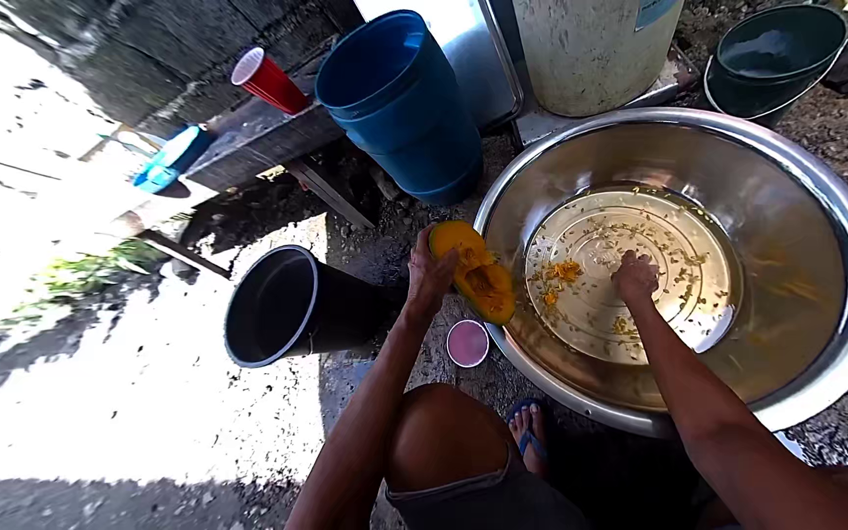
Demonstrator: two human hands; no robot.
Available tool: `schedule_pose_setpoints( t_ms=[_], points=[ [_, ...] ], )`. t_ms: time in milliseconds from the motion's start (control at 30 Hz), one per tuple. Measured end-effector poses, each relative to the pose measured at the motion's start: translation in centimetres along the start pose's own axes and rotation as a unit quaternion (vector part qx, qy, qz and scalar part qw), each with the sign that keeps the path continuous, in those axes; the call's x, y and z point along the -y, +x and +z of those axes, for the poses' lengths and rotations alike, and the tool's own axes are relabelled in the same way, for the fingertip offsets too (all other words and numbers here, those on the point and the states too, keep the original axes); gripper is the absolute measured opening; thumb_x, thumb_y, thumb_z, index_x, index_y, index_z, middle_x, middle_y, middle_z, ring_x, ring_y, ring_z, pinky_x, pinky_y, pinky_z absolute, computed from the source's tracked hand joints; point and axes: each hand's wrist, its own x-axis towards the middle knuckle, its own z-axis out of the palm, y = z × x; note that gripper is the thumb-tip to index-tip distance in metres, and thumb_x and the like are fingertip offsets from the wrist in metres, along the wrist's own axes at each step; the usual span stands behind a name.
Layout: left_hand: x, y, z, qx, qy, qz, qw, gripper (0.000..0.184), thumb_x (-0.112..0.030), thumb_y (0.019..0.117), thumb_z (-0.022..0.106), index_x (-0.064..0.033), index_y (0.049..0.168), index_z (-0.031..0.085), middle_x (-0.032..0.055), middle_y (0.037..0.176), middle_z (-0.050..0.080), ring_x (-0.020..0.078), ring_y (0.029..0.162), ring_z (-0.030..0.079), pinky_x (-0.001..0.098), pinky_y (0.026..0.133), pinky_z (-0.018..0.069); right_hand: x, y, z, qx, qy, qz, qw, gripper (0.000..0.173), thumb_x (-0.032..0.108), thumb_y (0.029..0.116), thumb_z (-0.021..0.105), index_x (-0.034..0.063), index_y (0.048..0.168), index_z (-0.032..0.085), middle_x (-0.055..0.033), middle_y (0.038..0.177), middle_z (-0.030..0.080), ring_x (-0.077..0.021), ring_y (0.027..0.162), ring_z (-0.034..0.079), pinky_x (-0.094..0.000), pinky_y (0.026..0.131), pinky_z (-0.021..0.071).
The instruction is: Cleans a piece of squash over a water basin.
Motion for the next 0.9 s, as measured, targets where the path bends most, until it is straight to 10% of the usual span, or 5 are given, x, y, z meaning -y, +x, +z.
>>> schedule_pose_setpoints(
  t_ms=[267,367,500,667,900],
  points=[
    [1.0,0.7,-0.3,0.002,-0.001,-0.015,1.000,0.063,-0.022,0.0921,0.068,-0.0198,0.150,0.043,0.0234,0.135,0.058,0.0402,0.114,0.062,0.0626,0.088,0.0517,0.6,-4.5,7.6,0.258,-0.217,-0.305,0.890,0.051,0.011,0.0959,0.063,0.0003,0.145,0.053,-0.0314,0.147,0.047,-0.0518,0.128,0.053,-0.0679,0.102,0.0458],
    [0.9,0.0,-0.5,0.003,0.002,-0.004,1.000,0.065,-0.022,0.0922,0.068,-0.0198,0.151,0.042,0.0249,0.137,0.056,0.0423,0.117,0.060,0.0642,0.088,0.0506,-1.1,-1.8,5.5,0.219,-0.031,-0.196,0.955,0.039,0.015,0.0997,0.058,-0.0001,0.136,0.060,-0.0276,0.130,0.063,-0.0431,0.120,0.063,-0.0617,0.103,0.0486],
    [0.6,-1.0,-1.1,0.035,0.006,0.031,0.999,0.063,-0.020,0.0962,0.066,-0.0249,0.153,0.040,0.0215,0.137,0.059,0.0392,0.113,0.063,0.0610,0.086,0.0527,-2.3,-1.7,2.2,0.013,-0.072,-0.023,0.997,0.054,0.012,0.1001,0.055,0.0018,0.152,0.043,-0.0316,0.149,0.046,-0.0485,0.136,0.048,-0.0662,0.104,0.0436],
    [0.8,-1.5,-1.5,0.052,-0.010,0.043,0.998,0.062,-0.015,0.0966,0.064,-0.0263,0.153,0.041,0.0213,0.139,0.057,0.0388,0.111,0.063,0.0592,0.083,0.0535,1.7,-4.3,3.9,0.301,-0.066,-0.209,0.928,0.043,0.012,0.1011,0.059,-0.0026,0.141,0.054,-0.0281,0.140,0.057,-0.0419,0.131,0.055,-0.0594,0.109,0.0427],
    [0.3,-1.6,-1.5,0.051,-0.020,0.019,0.998,0.059,-0.015,0.0992,0.062,-0.0243,0.153,0.040,0.0201,0.139,0.058,0.0367,0.112,0.064,0.0569,0.085,0.0538,11.4,-9.7,-3.0,0.163,0.063,-0.472,0.864,0.013,0.006,0.0986,0.064,0.0034,0.102,0.076,-0.0169,0.099,0.073,-0.0324,0.091,0.070,-0.0537,0.085,0.0556]
  ],
)
